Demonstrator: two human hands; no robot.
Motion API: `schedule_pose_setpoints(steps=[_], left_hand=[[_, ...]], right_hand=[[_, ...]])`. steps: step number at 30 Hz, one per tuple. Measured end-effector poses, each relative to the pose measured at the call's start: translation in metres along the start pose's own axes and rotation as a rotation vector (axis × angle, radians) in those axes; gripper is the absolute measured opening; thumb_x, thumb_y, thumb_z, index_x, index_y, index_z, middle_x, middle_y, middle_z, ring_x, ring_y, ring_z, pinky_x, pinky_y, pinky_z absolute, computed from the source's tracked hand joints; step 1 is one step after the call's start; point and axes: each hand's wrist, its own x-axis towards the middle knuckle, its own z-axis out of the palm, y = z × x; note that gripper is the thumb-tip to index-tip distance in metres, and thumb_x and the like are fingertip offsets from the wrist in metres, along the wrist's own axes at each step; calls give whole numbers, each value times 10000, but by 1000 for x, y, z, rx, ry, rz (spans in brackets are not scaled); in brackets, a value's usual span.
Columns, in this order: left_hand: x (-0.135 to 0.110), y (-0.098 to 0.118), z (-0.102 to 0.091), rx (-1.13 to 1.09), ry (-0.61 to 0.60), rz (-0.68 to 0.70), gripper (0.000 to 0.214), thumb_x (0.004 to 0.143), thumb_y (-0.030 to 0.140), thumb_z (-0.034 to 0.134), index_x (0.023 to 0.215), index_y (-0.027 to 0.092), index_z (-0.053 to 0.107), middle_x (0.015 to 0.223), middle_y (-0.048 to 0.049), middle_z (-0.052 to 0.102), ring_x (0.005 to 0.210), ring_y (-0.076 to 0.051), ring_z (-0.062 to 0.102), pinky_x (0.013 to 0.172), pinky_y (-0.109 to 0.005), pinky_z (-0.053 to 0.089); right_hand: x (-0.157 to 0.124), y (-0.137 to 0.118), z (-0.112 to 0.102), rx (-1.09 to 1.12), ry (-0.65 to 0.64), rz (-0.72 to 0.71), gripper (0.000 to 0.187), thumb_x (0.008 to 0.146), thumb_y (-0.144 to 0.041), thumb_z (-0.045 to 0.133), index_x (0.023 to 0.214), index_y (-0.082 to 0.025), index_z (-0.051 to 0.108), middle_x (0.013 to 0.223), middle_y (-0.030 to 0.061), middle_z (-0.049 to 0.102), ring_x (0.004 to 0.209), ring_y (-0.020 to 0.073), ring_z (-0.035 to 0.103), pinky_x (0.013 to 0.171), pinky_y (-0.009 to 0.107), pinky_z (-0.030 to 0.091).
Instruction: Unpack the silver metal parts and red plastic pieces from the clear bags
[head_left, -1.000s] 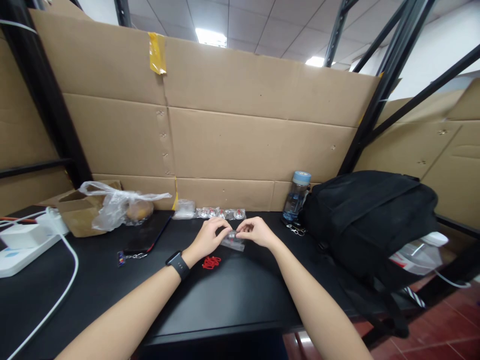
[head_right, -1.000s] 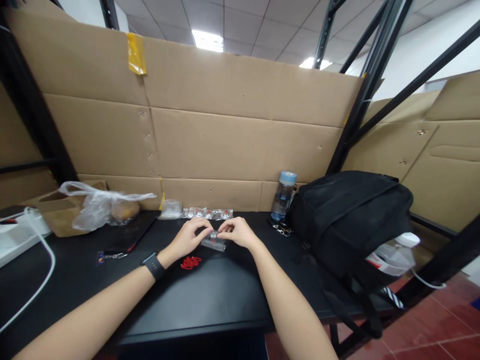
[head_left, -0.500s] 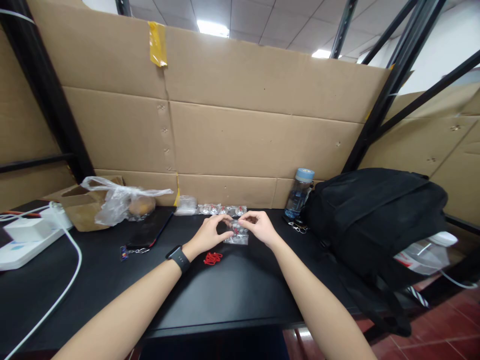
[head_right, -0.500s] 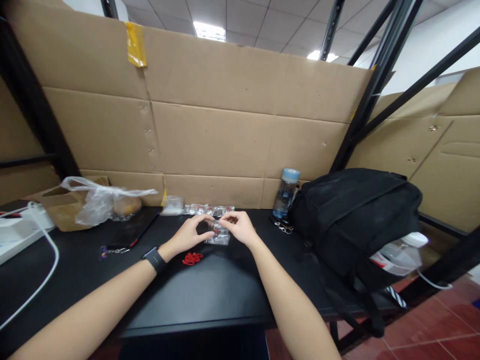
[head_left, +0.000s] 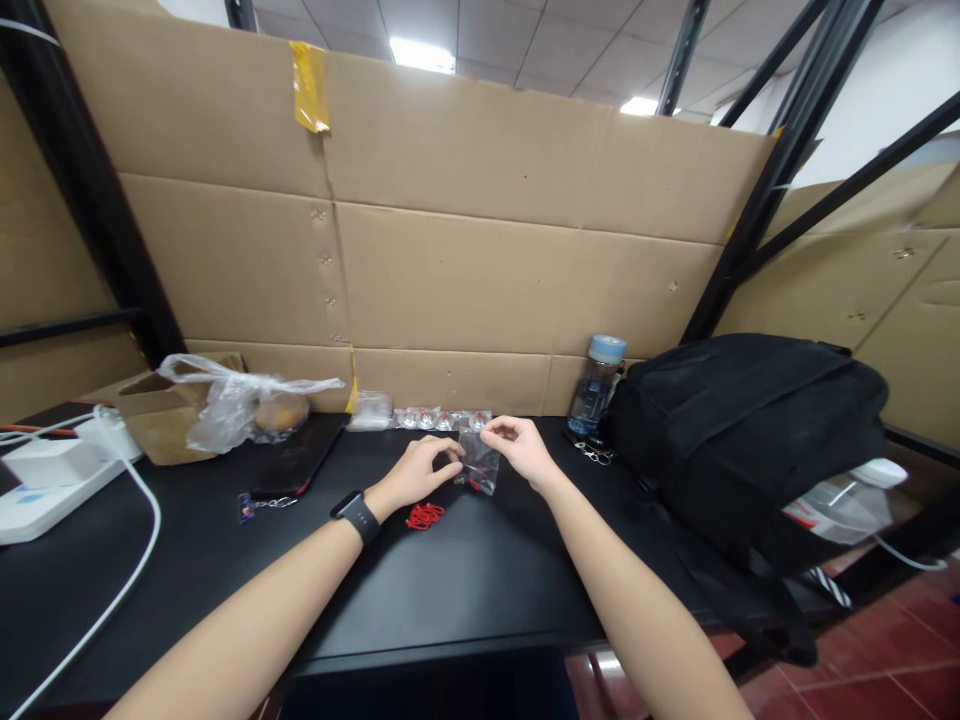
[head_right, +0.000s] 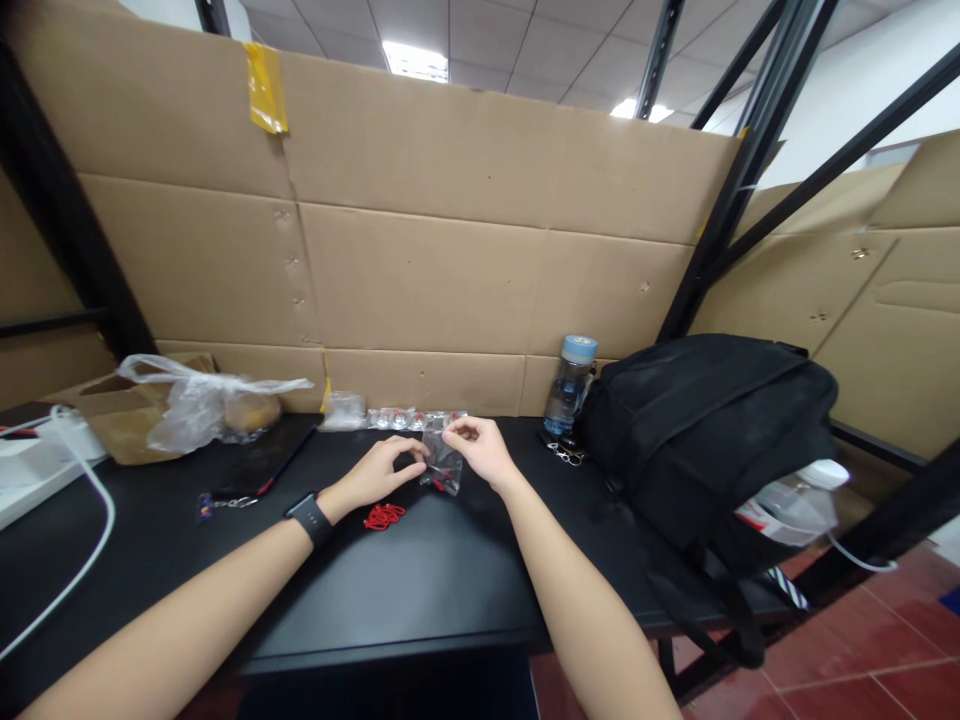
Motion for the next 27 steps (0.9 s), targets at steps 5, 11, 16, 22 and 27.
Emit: schedule_pose_setpoints(steps=[5, 11, 16, 22, 27], left_hand=[[1, 5, 0, -61, 38, -26, 206, 932, 377, 574, 960, 232, 718, 1032, -32, 748, 993, -216, 662, 926, -333, 491], [4, 0, 0, -190, 106, -81, 270, 939, 423, 554, 927, 203, 709, 983, -44, 749, 926, -212, 675, 902, -336, 505], [5, -6, -1, -211, 192, -138, 243, 928, 377, 562, 1071, 202, 648, 954, -39, 728, 854, -192, 669, 811, -310, 512], [0, 13, -11, 64, 245, 53, 281, 841, 347, 663, 1070, 211, 574, 1004, -43, 656, 981, -219, 612, 956, -358, 444], [-1, 27, -14, 256, 45, 208, 317, 840, 362, 692, 1124, 241, 619, 1198, -65, 657, 1157, -264, 568, 1017, -394, 375]], right_hand=[[0, 0, 2, 41, 59, -34, 325, 763, -488, 754, 855, -183, 690, 854, 45, 704, 803, 186, 644, 783, 314, 512], [-2, 4, -1, 71, -105, 4, 573, 671, -397, 848, 1167, -215, 626, 969, 45, 702, 771, 152, 642, 726, 281, 526], [0, 12, 1, 109, -108, 65, 456, 700, -383, 812, 1069, -175, 644, 770, 7, 684, 653, 134, 619, 655, 269, 502], [0, 12, 3, 94, 42, 224, 478, 673, -319, 817, 1078, -180, 606, 667, -20, 669, 539, 113, 559, 512, 220, 404], [-5, 8, 12, 146, -24, 257, 452, 683, -301, 817, 1061, -183, 601, 641, -20, 666, 534, 113, 563, 510, 217, 407]])
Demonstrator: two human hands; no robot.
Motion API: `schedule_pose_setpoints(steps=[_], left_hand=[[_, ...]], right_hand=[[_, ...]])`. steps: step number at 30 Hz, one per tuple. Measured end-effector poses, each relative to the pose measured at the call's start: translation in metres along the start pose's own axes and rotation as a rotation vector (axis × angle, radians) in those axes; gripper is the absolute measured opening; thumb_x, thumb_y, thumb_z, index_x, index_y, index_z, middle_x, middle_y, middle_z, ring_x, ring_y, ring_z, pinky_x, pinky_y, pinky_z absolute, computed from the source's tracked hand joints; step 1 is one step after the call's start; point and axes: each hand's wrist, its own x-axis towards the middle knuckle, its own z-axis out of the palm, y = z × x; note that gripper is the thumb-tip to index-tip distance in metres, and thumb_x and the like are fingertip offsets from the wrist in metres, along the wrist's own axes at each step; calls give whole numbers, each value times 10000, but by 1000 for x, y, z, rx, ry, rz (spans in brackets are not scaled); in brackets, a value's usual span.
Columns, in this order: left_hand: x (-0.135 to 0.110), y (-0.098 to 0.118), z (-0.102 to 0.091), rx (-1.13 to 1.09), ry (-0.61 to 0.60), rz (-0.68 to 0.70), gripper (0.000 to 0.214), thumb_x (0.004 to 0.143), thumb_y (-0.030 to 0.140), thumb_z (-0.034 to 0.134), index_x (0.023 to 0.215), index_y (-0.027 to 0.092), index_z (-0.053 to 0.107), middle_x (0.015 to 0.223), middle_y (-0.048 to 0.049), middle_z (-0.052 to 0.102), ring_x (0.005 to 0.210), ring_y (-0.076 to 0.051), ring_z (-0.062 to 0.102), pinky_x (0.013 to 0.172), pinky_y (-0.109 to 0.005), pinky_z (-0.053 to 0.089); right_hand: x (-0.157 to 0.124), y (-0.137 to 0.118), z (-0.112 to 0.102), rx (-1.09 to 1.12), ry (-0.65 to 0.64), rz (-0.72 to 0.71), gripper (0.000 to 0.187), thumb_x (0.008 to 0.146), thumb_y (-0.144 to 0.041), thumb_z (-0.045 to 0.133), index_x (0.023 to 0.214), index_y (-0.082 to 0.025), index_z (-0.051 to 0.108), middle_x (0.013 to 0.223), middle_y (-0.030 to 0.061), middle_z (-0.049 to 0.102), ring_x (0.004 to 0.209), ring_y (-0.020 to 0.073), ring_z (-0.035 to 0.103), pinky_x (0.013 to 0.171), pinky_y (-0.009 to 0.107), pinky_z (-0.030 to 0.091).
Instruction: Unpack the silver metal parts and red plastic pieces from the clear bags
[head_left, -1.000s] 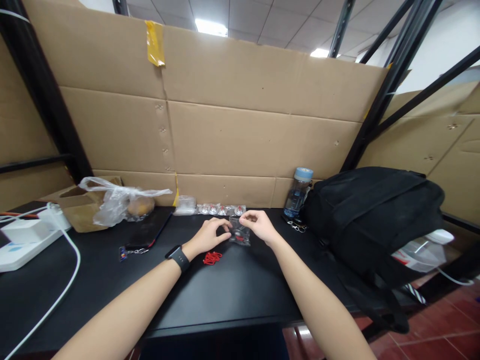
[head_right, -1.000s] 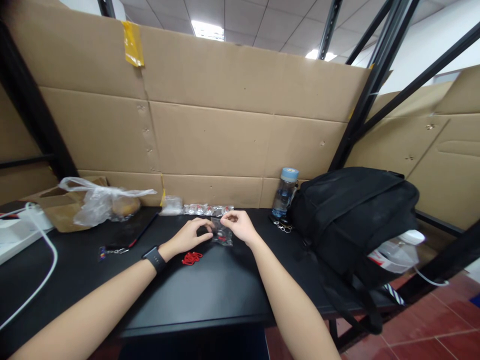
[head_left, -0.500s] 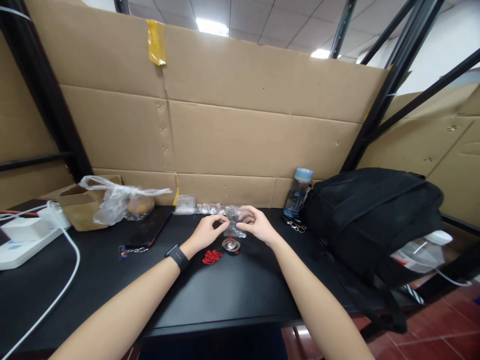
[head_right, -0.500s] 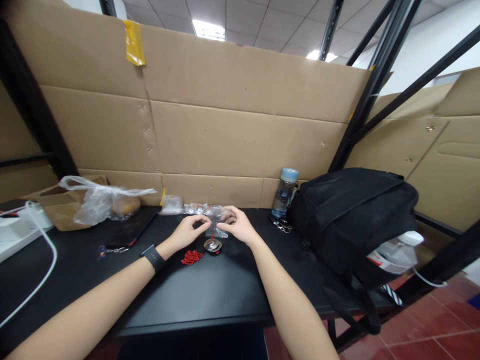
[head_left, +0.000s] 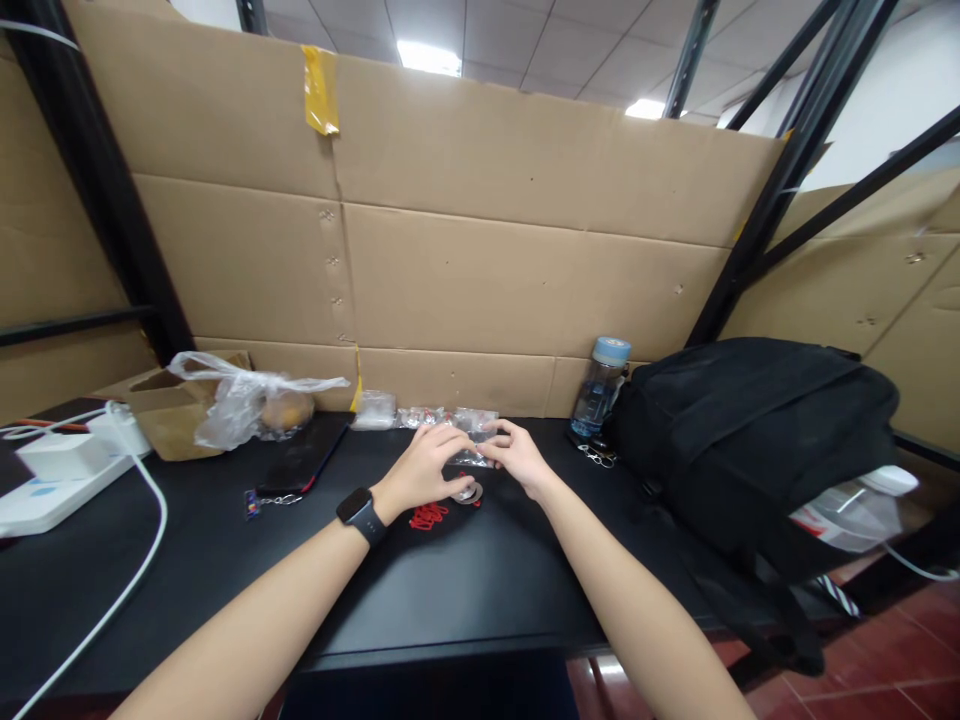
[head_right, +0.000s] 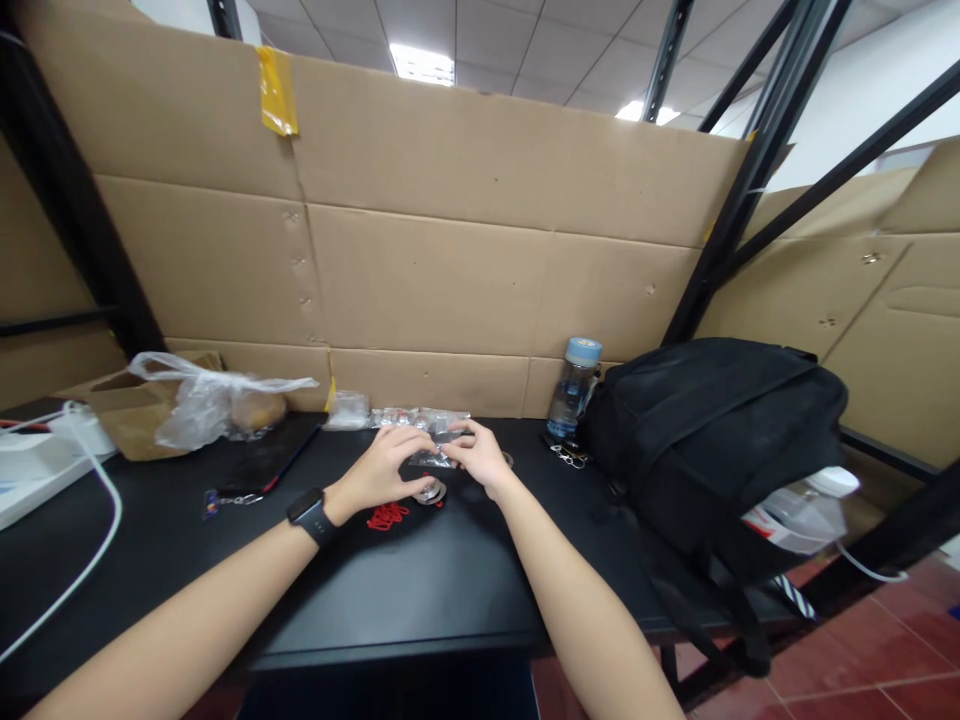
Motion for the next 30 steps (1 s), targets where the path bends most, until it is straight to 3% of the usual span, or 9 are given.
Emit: schedule_pose_setpoints(steps=[3, 10, 12, 17, 22, 27, 30], left_hand=[[0, -1, 2, 90, -52, 67, 280, 896, 284, 628, 1174, 251, 629, 1222, -70, 672, 1164, -253, 580, 987, -391, 373], [1, -26, -3, 265, 127, 63, 296, 943, 110, 499, 1155, 235, 663, 1099, -52, 729, 1009, -206, 637, 888, -375, 385], [-3, -43, -14, 329, 182, -15, 278, 942, 128, 511, 1128, 240, 684, 1113, -53, 730, 1013, -214, 637, 866, -382, 375], [-27, -95, -39, 496, 277, -388, 263, 922, 169, 518, 1057, 252, 728, 1157, -58, 728, 1076, -256, 618, 884, -421, 333], [-46, -126, -36, 522, 88, -625, 358, 864, 135, 482, 1098, 252, 727, 1209, -68, 721, 1110, -271, 621, 899, -420, 333], [-51, -137, -24, 427, -101, -692, 532, 752, 68, 476, 1197, 272, 684, 1322, -63, 668, 1235, -279, 571, 954, -437, 336], [-50, -138, -23, 401, -153, -702, 562, 742, 89, 483, 1248, 266, 653, 1353, -74, 646, 1258, -288, 556, 969, -448, 348]], right_hand=[[-2, 0, 7, 41, -49, -46, 473, 685, -363, 831, 1065, -189, 610, 667, -17, 673, 557, 120, 581, 543, 231, 441], [1, 4, 10, 25, -44, -144, 389, 754, -426, 778, 1044, -182, 690, 913, 40, 672, 638, 110, 589, 510, 217, 397], [2, 4, 7, 6, -24, -150, 371, 772, -427, 759, 1050, -191, 693, 937, 41, 666, 653, 111, 588, 520, 221, 403], [2, 3, 1, -99, -43, -147, 336, 786, -415, 738, 1026, -184, 694, 905, 29, 659, 662, 115, 588, 564, 235, 433], [3, 5, 2, -211, -102, -183, 302, 810, -403, 708, 1004, -172, 699, 925, 36, 675, 655, 111, 571, 614, 251, 455], [1, 7, 0, -412, -166, -247, 303, 803, -387, 726, 1023, -178, 714, 966, 52, 706, 759, 146, 609, 718, 283, 484], [-4, 8, -1, -546, -288, -305, 475, 723, -403, 815, 1146, -224, 696, 1124, 58, 705, 929, 190, 636, 804, 305, 492]])
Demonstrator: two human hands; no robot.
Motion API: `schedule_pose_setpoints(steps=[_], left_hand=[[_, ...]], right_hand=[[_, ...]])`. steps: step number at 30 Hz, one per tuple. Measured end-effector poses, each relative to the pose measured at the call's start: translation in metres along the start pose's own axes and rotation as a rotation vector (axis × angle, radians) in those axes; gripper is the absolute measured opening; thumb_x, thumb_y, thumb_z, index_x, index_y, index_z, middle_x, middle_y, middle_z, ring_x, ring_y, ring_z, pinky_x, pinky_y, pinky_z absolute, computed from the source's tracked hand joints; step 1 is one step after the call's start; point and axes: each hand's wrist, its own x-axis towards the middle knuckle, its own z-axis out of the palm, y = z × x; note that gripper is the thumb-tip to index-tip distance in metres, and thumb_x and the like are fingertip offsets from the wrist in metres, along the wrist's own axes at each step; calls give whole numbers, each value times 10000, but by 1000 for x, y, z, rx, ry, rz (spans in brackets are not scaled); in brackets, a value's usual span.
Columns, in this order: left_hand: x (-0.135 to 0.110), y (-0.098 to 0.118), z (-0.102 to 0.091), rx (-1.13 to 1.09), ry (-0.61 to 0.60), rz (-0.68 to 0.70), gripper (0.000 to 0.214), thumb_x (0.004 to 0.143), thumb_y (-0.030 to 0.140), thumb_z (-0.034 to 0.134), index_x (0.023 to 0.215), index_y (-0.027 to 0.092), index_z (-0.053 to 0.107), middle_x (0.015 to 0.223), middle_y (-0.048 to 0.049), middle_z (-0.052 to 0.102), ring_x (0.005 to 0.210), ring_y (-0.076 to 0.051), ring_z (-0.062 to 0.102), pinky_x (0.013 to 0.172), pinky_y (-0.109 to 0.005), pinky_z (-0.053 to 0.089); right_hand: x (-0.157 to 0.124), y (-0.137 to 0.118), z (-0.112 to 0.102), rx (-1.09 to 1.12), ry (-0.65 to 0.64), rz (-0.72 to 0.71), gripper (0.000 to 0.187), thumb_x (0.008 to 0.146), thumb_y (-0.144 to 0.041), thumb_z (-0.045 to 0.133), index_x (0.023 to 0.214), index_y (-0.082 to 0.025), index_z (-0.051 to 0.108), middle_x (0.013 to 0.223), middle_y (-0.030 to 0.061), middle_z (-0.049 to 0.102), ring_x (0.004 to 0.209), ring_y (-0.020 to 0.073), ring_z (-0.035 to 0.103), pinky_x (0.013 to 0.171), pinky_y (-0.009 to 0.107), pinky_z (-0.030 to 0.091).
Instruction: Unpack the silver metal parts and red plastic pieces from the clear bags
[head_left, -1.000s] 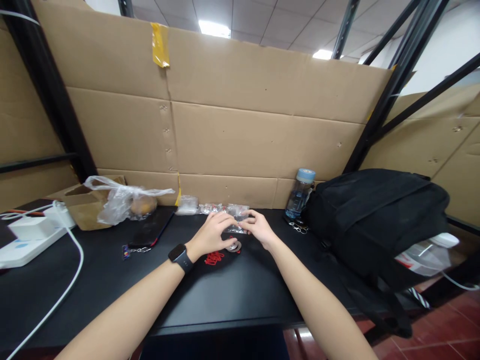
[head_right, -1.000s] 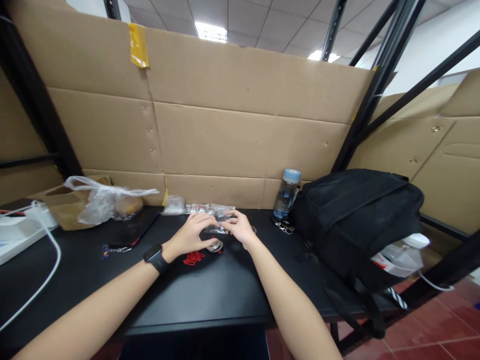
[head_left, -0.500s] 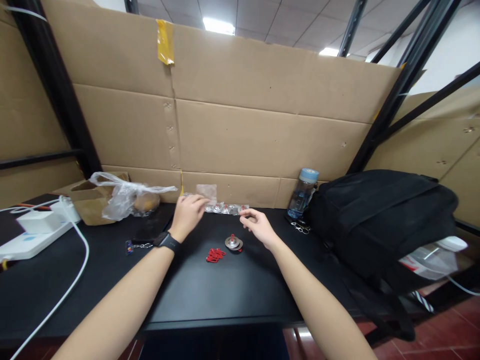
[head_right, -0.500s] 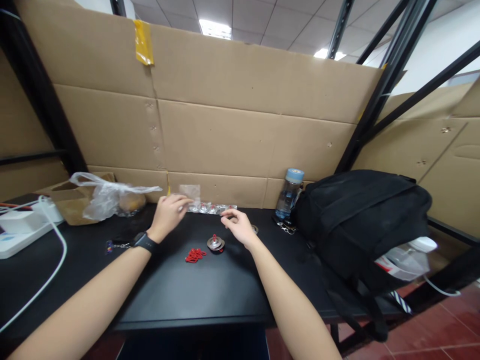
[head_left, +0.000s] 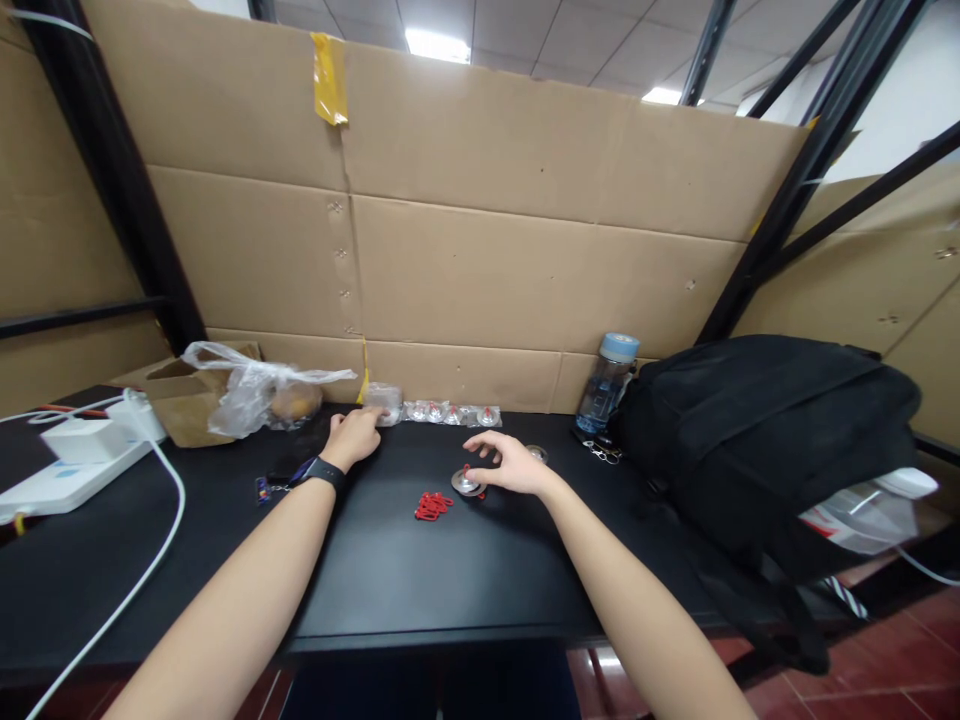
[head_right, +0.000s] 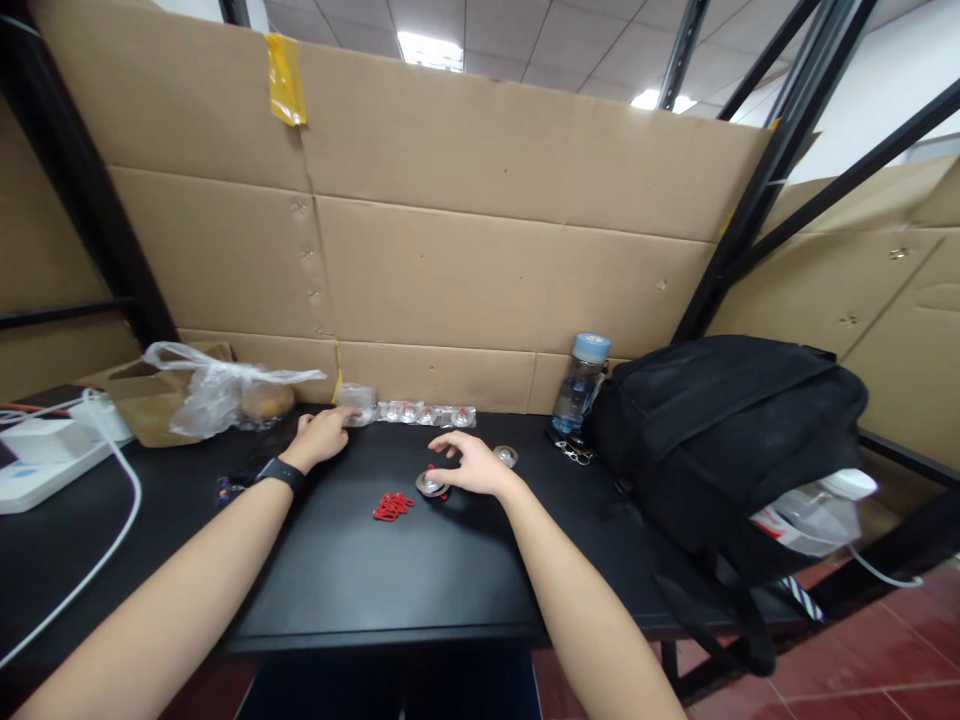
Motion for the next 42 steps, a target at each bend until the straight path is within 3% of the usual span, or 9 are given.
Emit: schedule_pose_setpoints(steps=[5, 11, 15, 19, 23, 25, 28, 32, 42], left_hand=[[-2, 9, -10, 48, 100, 32, 443, 796, 171, 502, 1201, 241, 667, 1264, -106, 682, 1184, -318, 583, 974, -458, 356], [-8, 27, -24, 59, 231, 35, 332, 842, 210, 508, 1123, 240, 682, 1191, -112, 697, 1139, -327, 571, 971, -467, 349], [-9, 39, -30, -62, 264, 78, 296, 856, 227, 505, 1083, 263, 692, 1192, -71, 697, 1145, -307, 576, 970, -454, 371], [-10, 54, -32, -261, 180, 246, 286, 816, 194, 534, 1032, 256, 712, 1139, -40, 713, 1115, -266, 608, 978, -407, 414], [-18, 80, -28, -538, 3, 486, 196, 829, 224, 600, 968, 224, 737, 1049, -46, 728, 1023, -222, 648, 974, -352, 463], [-24, 96, -26, -658, 17, 533, 202, 845, 280, 650, 1015, 232, 748, 1093, -56, 715, 1058, -224, 641, 1001, -361, 462], [-32, 117, -26, -758, 108, 518, 189, 850, 334, 699, 1003, 246, 767, 1130, -64, 686, 1078, -226, 631, 1019, -377, 459], [-40, 130, -29, -801, 182, 492, 139, 858, 344, 706, 917, 240, 776, 1058, -59, 690, 1019, -220, 638, 963, -376, 489], [-40, 130, -30, -791, 219, 445, 55, 795, 251, 726, 783, 225, 773, 936, -40, 700, 890, -194, 654, 875, -338, 502]], right_hand=[[-3, -4, 5, -136, -145, -69, 615, 647, -425, 874, 1204, -249, 684, 1166, 55, 710, 1036, 232, 653, 914, 342, 482], [-1, -4, 12, -188, -141, -60, 485, 674, -313, 837, 1139, -239, 719, 1050, 37, 735, 915, 201, 676, 843, 300, 499], [0, 0, 17, -121, -122, -24, 470, 639, -206, 814, 1101, -226, 726, 980, 19, 726, 830, 166, 664, 771, 259, 502], [2, -1, 17, 4, -33, 5, 463, 626, -173, 799, 1082, -209, 722, 981, 21, 730, 847, 164, 667, 794, 268, 503], [7, -7, 12, 223, 174, 52, 454, 643, -222, 818, 1078, -200, 689, 1057, 49, 729, 907, 180, 675, 794, 290, 512], [8, -10, 10, 395, 263, 71, 473, 644, -267, 842, 1078, -203, 663, 1111, 67, 714, 953, 192, 677, 817, 308, 531], [7, -16, 10, 574, 302, 88, 520, 615, -331, 885, 1062, -209, 649, 1122, 77, 703, 985, 210, 681, 900, 365, 552], [4, -23, 12, 651, 273, 100, 502, 606, -359, 901, 1024, -202, 672, 1124, 80, 695, 991, 219, 687, 991, 419, 533], [5, -23, 15, 638, 258, 92, 499, 562, -280, 912, 997, -192, 684, 1017, 44, 688, 845, 163, 668, 858, 336, 559]])
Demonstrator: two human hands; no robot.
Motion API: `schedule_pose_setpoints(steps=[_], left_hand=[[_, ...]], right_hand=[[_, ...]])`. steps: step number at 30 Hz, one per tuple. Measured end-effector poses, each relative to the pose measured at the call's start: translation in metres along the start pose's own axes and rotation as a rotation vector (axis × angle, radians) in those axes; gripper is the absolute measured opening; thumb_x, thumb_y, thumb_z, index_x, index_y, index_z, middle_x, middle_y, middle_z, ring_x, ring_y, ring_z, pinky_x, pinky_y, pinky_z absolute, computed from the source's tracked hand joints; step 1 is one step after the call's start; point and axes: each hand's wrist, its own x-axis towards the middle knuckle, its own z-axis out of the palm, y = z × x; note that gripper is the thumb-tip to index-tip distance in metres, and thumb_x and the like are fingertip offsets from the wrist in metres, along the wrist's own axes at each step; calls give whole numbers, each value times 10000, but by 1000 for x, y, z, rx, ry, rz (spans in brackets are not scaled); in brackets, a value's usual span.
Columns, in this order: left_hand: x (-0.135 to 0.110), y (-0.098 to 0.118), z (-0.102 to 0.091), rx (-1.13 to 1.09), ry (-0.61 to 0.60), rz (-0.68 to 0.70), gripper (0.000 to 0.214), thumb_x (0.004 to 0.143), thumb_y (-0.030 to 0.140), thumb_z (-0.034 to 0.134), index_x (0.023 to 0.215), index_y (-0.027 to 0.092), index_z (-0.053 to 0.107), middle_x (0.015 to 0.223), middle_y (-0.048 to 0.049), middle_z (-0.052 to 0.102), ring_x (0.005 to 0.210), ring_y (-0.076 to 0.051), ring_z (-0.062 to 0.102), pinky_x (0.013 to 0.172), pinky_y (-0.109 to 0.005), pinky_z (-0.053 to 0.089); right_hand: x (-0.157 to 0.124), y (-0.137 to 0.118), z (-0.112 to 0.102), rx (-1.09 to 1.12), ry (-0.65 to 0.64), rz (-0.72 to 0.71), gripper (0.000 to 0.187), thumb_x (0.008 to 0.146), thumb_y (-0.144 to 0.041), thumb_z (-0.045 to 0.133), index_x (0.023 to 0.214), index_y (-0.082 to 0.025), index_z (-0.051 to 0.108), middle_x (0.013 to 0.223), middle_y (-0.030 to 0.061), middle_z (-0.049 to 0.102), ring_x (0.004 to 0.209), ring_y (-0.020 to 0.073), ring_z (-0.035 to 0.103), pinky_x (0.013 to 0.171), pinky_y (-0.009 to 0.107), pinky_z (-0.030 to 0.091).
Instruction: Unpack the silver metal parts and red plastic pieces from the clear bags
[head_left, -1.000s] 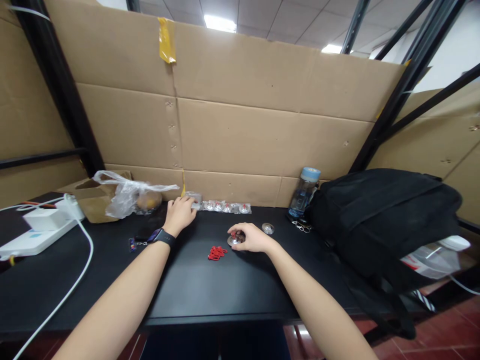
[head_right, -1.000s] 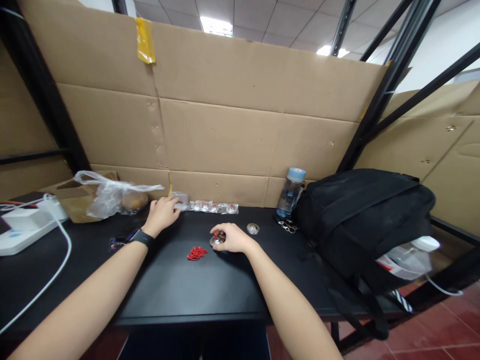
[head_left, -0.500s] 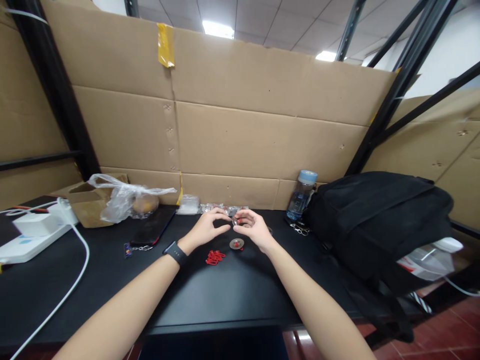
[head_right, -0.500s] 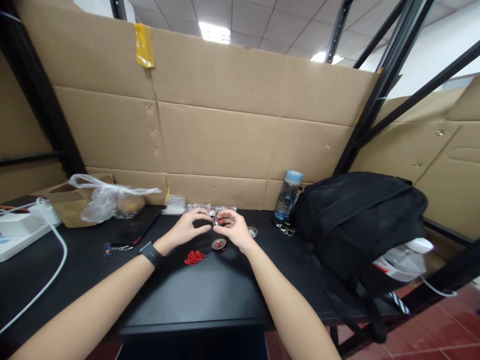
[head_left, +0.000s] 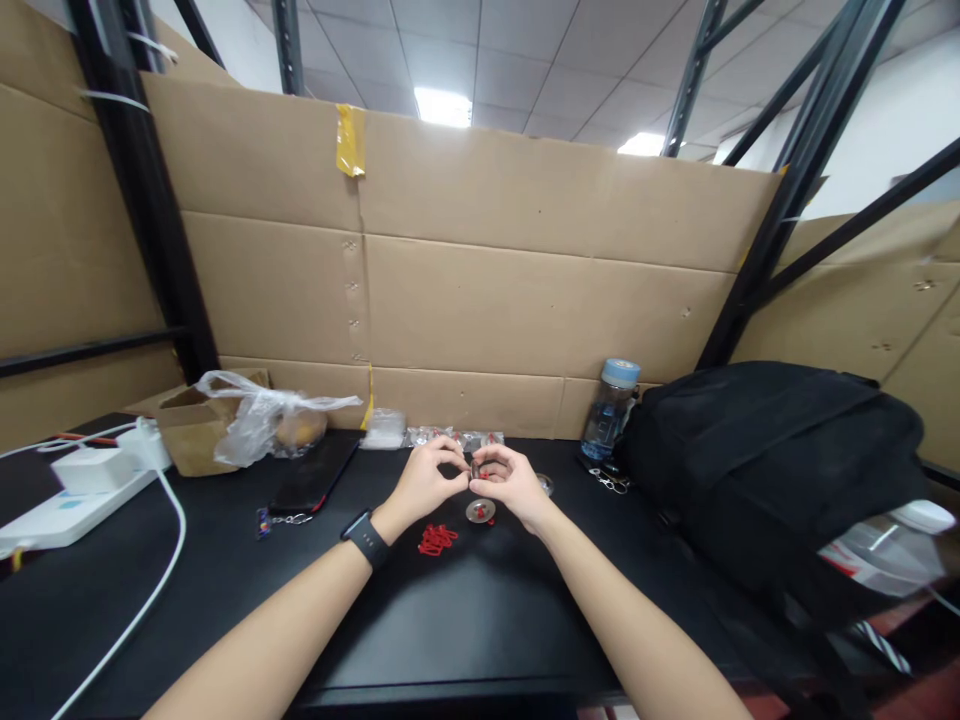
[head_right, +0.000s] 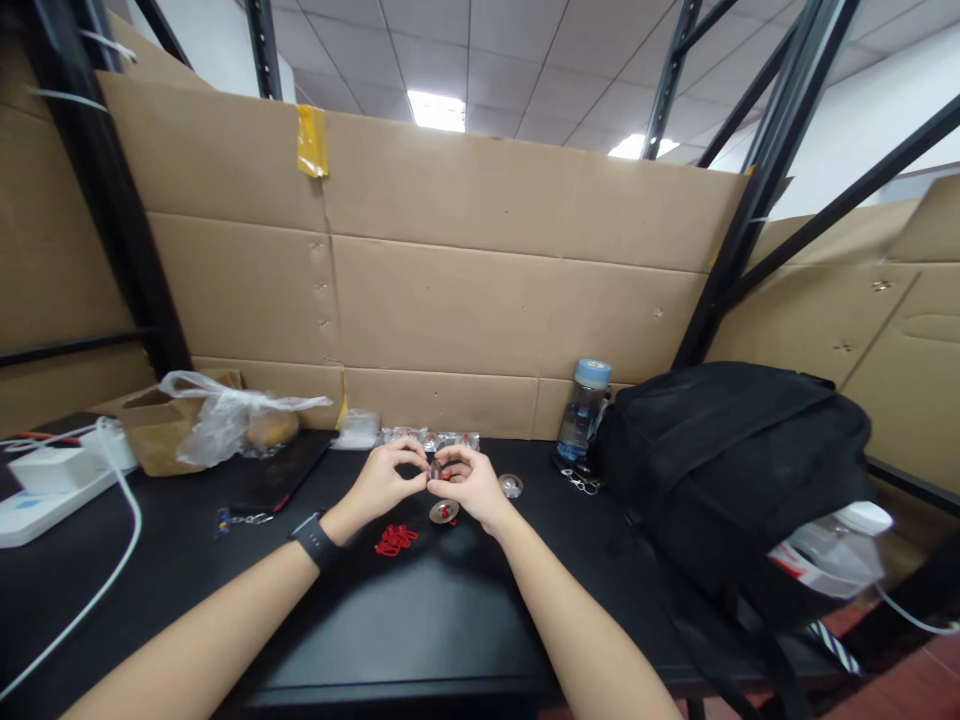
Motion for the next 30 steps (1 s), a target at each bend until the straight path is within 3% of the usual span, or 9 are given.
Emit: schedule_pose_setpoints(steps=[7, 15, 20, 25, 30], left_hand=[[2, -4, -11, 145, -100, 27, 49, 758, 225, 733, 715, 238, 752, 926, -19, 713, 970, -220, 642, 960, -383, 420], [2, -6, -16, 189, -159, 4, 53, 749, 226, 705, 719, 228, 748, 929, -26, 731, 960, -224, 649, 959, -377, 409], [4, -14, -31, 121, -352, 100, 83, 749, 195, 686, 740, 226, 762, 838, -13, 737, 836, -177, 663, 849, -292, 459], [2, -25, -38, 87, -479, 150, 82, 720, 182, 715, 738, 232, 776, 798, -8, 740, 797, -164, 668, 856, -273, 468], [0, -35, -38, -28, -564, 107, 81, 778, 250, 710, 769, 211, 780, 809, -23, 742, 771, -152, 672, 781, -246, 494]], right_hand=[[5, 10, -9, -208, -64, -42, 441, 582, -260, 869, 978, -175, 695, 983, 63, 701, 802, 162, 647, 653, 266, 527], [3, -3, -16, -362, -74, -140, 390, 627, -260, 818, 988, -185, 691, 949, 51, 704, 791, 162, 633, 643, 261, 496], [6, -12, -56, -759, 6, -233, 342, 644, -218, 765, 982, -207, 711, 935, 33, 699, 766, 162, 622, 688, 277, 488], [5, -7, -106, -958, -28, -66, 302, 599, -173, 762, 900, -189, 737, 855, 27, 725, 761, 176, 631, 728, 288, 490], [4, 1, -126, -945, -68, 49, 348, 582, -206, 799, 926, -179, 753, 846, 33, 740, 728, 170, 636, 682, 271, 482]])
